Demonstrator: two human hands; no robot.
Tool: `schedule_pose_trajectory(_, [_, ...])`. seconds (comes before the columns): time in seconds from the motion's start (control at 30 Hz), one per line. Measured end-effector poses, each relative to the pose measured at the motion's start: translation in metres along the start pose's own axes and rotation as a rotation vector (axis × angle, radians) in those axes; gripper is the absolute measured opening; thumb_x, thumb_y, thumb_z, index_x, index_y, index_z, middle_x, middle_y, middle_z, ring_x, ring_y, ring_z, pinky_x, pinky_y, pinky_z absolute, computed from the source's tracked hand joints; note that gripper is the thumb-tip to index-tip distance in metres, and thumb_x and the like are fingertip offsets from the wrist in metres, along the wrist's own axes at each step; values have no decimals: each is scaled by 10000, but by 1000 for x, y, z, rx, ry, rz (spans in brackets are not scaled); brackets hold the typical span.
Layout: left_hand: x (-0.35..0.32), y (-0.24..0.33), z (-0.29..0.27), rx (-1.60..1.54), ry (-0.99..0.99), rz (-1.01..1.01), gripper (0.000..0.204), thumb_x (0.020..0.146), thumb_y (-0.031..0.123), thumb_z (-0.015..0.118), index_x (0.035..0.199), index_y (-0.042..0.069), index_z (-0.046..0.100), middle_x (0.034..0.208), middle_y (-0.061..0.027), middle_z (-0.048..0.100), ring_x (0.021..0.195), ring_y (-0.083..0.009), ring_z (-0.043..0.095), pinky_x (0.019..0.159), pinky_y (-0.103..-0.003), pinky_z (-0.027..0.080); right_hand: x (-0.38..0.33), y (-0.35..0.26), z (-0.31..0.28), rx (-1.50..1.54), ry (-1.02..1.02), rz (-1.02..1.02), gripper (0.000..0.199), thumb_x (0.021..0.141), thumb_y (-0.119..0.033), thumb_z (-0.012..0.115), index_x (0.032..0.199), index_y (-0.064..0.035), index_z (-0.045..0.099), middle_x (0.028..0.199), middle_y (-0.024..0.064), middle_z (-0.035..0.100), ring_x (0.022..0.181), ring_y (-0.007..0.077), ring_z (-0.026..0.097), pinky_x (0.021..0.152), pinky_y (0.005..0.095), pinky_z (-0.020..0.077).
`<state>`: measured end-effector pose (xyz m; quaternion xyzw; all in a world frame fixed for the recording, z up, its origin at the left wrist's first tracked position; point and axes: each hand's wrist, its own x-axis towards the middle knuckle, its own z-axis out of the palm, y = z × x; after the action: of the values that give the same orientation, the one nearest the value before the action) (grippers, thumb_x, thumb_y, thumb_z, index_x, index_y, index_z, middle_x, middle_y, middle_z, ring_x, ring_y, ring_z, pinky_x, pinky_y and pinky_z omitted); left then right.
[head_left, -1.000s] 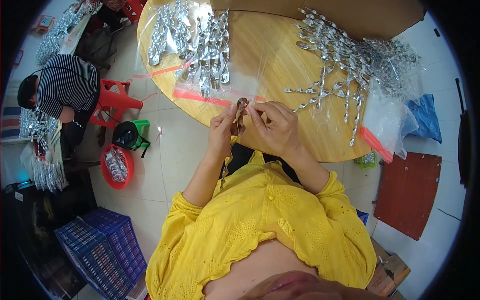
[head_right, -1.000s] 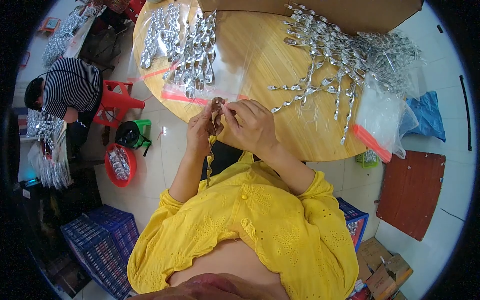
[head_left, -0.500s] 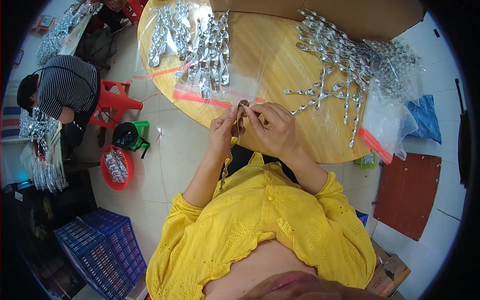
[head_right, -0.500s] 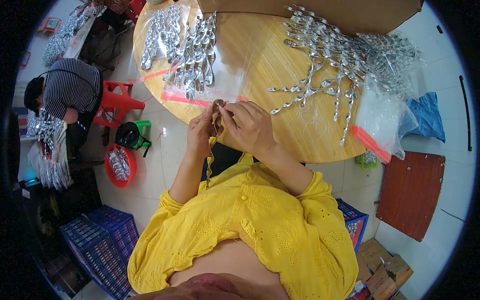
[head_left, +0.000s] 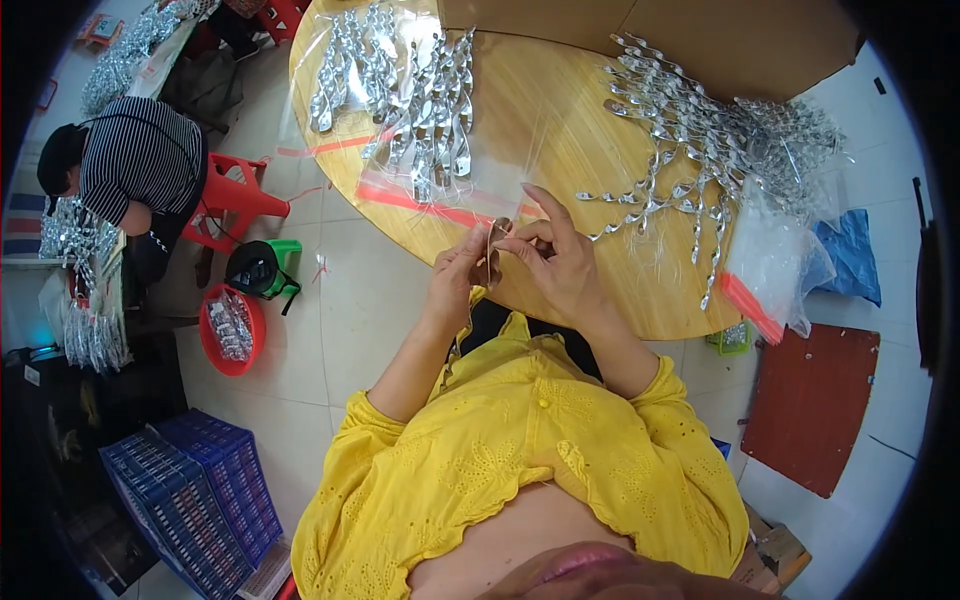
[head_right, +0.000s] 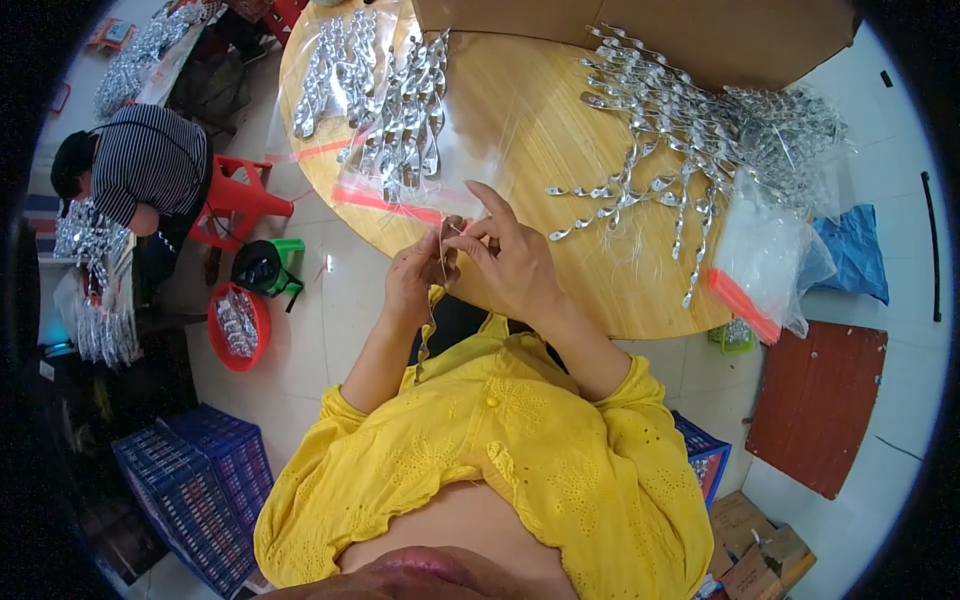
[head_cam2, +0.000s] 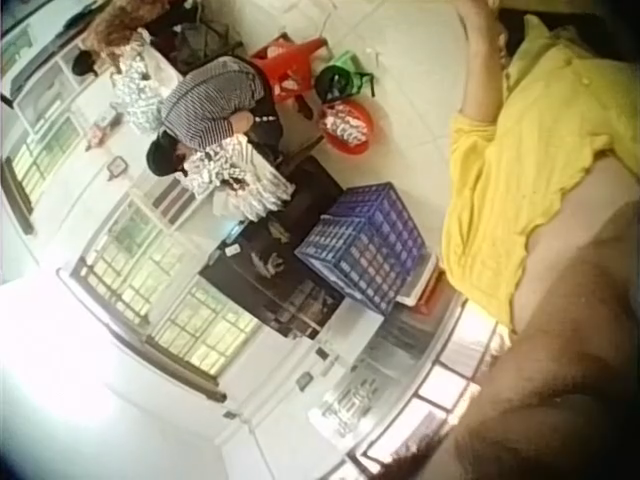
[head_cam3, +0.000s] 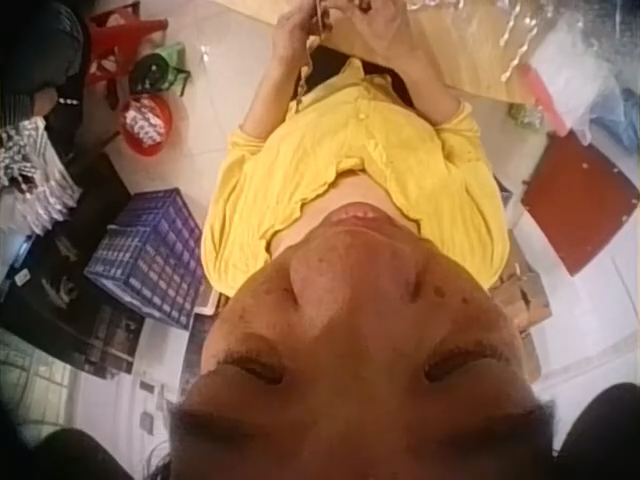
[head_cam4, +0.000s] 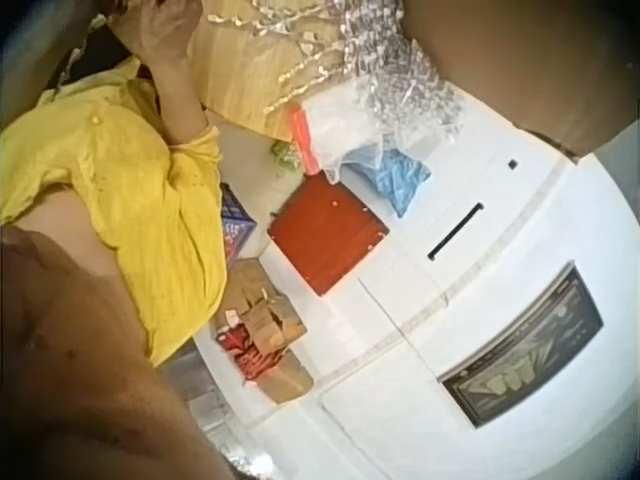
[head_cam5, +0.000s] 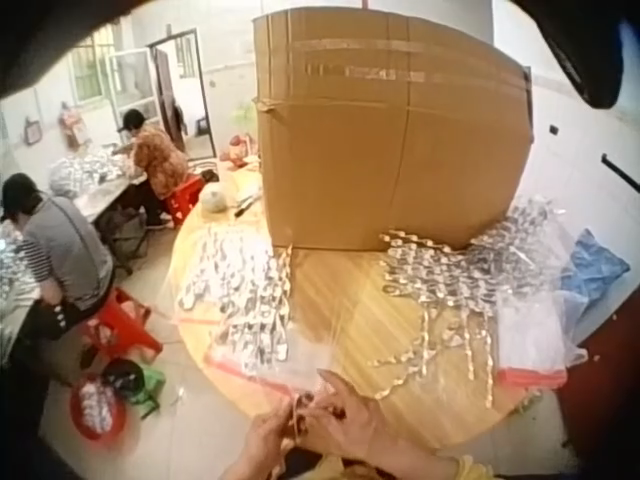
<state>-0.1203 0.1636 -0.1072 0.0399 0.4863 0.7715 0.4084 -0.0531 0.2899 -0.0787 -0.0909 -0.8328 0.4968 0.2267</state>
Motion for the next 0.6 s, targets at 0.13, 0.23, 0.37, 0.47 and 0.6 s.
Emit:
schedule_pose_trajectory(0.13, [-1,-5,0,61,-74,5,383,874,302,404,1085,2,513,699,-3,492,569,-64,442,495,-187,369,1,7,-2,176,-94,109,599,735,-102,634,1238,-61,311,669,39,598,629,69,548,594,201,411])
schedule_pose_trajectory(0.23, [-3,-9,7,60,-66,30,388,861,311,426,1098,15,508,700,3,493,582,-58,444,498,-194,373,4,3,-5,201,-147,180,615,734,-95,636,1247,-64,299,670,32,589,645,53,533,604,187,394])
schedule_pose_trajectory(0.37, [1,-11,15,-91,62,-10,261,823,267,525,941,46,598,637,35,453,561,-41,435,508,-187,347,5,12,-5,251,-160,198,628,735,-80,633,1256,-69,283,669,33,581,612,44,501,588,181,381])
schedule_pose_trajectory(0.47, [5,-16,10,-101,94,36,238,812,243,546,925,40,597,740,16,520,597,-44,460,499,-183,344,7,12,-10,233,-116,131,557,740,-63,619,1225,-55,344,658,19,571,589,39,477,565,176,374])
schedule_pose_trajectory(0.6, [19,-29,-3,-167,120,158,250,849,217,476,957,7,559,898,-59,581,778,-112,534,666,-229,419,12,18,-34,-218,-333,107,278,740,-47,586,1015,-22,557,622,40,558,524,85,504,502,203,378])
